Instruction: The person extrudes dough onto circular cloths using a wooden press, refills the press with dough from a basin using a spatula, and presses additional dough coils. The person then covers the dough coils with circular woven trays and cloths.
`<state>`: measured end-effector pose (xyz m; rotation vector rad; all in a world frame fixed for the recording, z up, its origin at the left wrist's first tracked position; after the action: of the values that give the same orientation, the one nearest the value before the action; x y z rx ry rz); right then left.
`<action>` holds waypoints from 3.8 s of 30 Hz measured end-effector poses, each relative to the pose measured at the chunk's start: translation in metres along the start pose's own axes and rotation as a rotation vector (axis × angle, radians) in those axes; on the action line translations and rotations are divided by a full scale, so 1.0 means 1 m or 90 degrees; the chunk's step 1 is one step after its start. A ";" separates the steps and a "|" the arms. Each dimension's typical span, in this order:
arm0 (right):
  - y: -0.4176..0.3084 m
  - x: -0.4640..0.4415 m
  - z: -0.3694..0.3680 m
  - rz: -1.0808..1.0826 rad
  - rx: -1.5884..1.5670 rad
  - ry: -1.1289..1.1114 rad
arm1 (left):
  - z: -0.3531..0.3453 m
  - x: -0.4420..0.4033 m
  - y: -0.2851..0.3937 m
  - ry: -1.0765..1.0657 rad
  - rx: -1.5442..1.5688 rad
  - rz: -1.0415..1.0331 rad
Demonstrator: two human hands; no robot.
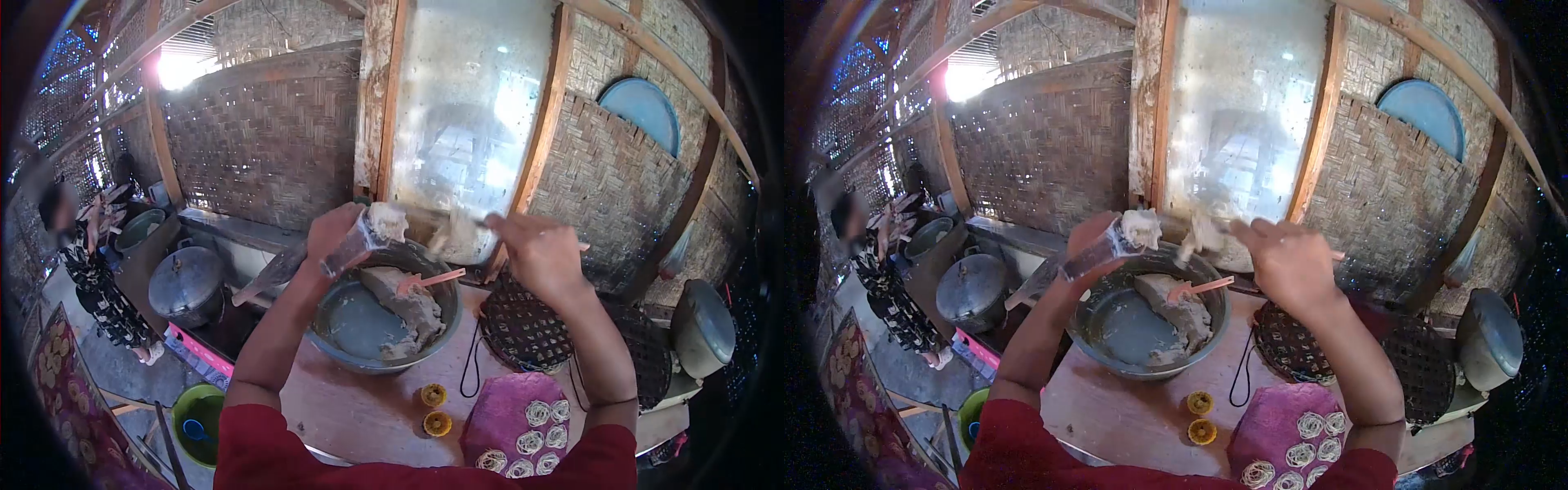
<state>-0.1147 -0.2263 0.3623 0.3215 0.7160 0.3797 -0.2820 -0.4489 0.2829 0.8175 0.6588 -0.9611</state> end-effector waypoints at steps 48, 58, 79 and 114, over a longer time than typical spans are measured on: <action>-0.032 0.001 -0.063 0.129 0.029 -0.061 | -0.040 0.005 0.025 -0.205 -0.172 0.043; 0.001 0.012 -0.021 -0.017 0.044 0.056 | -0.018 -0.002 -0.008 0.074 0.146 0.003; -0.045 0.022 -0.108 -0.125 -0.429 0.189 | -0.024 0.001 0.036 0.038 0.029 0.004; -0.046 0.058 -0.248 -0.035 -0.175 -0.313 | 0.031 0.015 0.088 0.285 -0.091 -0.076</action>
<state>-0.2348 -0.2033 0.1338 0.1235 0.1863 0.3242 -0.1929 -0.4528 0.3141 0.8800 1.1611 -0.8312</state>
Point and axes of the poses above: each hand's wrist, its own x-axis away from the middle knuckle, its own z-axis out of the back of the hand, y = z × x, the point moved 3 cm from there along -x, towards the middle knuckle, and after that the axes turned 5 degrees about -y, right-handed, at the moved point
